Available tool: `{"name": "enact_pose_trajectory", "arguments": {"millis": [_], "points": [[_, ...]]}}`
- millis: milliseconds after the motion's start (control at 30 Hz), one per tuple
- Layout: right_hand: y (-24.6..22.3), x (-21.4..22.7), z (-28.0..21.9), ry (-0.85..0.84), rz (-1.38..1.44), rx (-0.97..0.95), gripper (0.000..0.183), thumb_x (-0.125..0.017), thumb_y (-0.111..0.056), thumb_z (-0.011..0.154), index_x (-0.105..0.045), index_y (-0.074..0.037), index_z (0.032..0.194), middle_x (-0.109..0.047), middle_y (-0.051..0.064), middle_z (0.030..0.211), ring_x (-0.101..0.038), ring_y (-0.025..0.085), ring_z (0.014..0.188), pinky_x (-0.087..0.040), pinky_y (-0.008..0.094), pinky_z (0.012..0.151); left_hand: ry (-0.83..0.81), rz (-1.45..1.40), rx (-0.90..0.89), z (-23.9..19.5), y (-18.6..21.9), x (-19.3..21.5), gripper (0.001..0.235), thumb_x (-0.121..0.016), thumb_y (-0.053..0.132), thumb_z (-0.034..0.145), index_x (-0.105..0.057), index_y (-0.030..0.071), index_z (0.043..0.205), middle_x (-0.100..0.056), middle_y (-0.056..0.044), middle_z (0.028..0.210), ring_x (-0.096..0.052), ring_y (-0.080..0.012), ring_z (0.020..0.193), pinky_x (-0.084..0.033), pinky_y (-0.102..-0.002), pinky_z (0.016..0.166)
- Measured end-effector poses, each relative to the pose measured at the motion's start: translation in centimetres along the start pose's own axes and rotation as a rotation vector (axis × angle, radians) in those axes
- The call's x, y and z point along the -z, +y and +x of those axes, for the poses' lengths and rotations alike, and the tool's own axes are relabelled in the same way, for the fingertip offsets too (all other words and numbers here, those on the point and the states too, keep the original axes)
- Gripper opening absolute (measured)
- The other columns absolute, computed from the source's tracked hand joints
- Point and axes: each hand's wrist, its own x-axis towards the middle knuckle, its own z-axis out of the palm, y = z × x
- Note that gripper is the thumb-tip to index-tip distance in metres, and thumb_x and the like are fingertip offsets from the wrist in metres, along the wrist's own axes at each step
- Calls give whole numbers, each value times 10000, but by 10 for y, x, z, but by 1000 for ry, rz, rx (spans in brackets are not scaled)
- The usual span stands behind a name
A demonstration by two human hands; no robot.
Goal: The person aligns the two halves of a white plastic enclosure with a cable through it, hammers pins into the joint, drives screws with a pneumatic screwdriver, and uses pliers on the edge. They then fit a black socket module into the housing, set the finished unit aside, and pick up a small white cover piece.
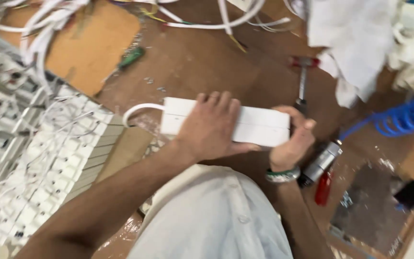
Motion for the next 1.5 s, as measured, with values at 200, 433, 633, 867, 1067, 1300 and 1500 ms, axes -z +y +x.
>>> {"name": "enact_pose_trajectory", "arguments": {"millis": [200,433,633,867,1067,1300,1500], "points": [[8,-4,0,21,178,51,730,-131,-410,1121,-706,18,981,-714,158,866,-597,189,744,-467,273,674,-24,-66,21,-1,1,5,949,-487,912,764,-561,13,1061,-533,-152,1015,-606,-376,1006,-444,-481,839],[9,-12,-1,119,196,-15,683,-189,-456,1111,-712,-47,955,-706,80,834,-579,125,741,-437,235,655,-39,-87,-27,0,0,14,932,-580,905,724,-601,39,1068,-565,-151,1031,-610,-376,1024,-454,-499,836],[44,11,17,36,404,-273,777,-192,-627,1047,-744,-85,978,-737,66,847,-648,102,754,-504,170,625,-64,21,1,6,5,14,952,-549,936,764,-623,34,1058,-606,-157,1010,-647,-357,1016,-473,-480,866],[181,24,60,-121,-848,-167,533,-771,-329,893,-563,-74,1313,-559,188,1182,-630,417,1057,-582,525,856,-111,23,46,-1,5,16,971,-491,942,786,-592,26,1091,-597,-150,1105,-629,-349,1061,-460,-468,903],[96,61,44,-81,-245,-87,217,-586,-261,977,-641,-56,1023,-577,148,741,-582,310,671,-468,394,602,-142,11,48,0,5,20,994,-461,966,789,-595,29,1093,-585,-142,1057,-627,-350,1044,-457,-469,888],[65,94,-123,-166,195,209,288,-286,-204,988,-537,-135,864,-576,2,728,-534,147,621,-475,295,596,12,76,20,0,-1,2,1013,-487,976,854,-597,-10,1057,-583,-162,997,-599,-330,930,-397,-496,933],[59,89,-141,-120,97,89,171,-463,-64,794,-633,-44,799,-723,126,805,-488,123,483,-442,231,493,6,101,19,3,0,3,995,-471,982,876,-623,5,984,-607,-142,907,-612,-293,856,-436,-473,875]]}}
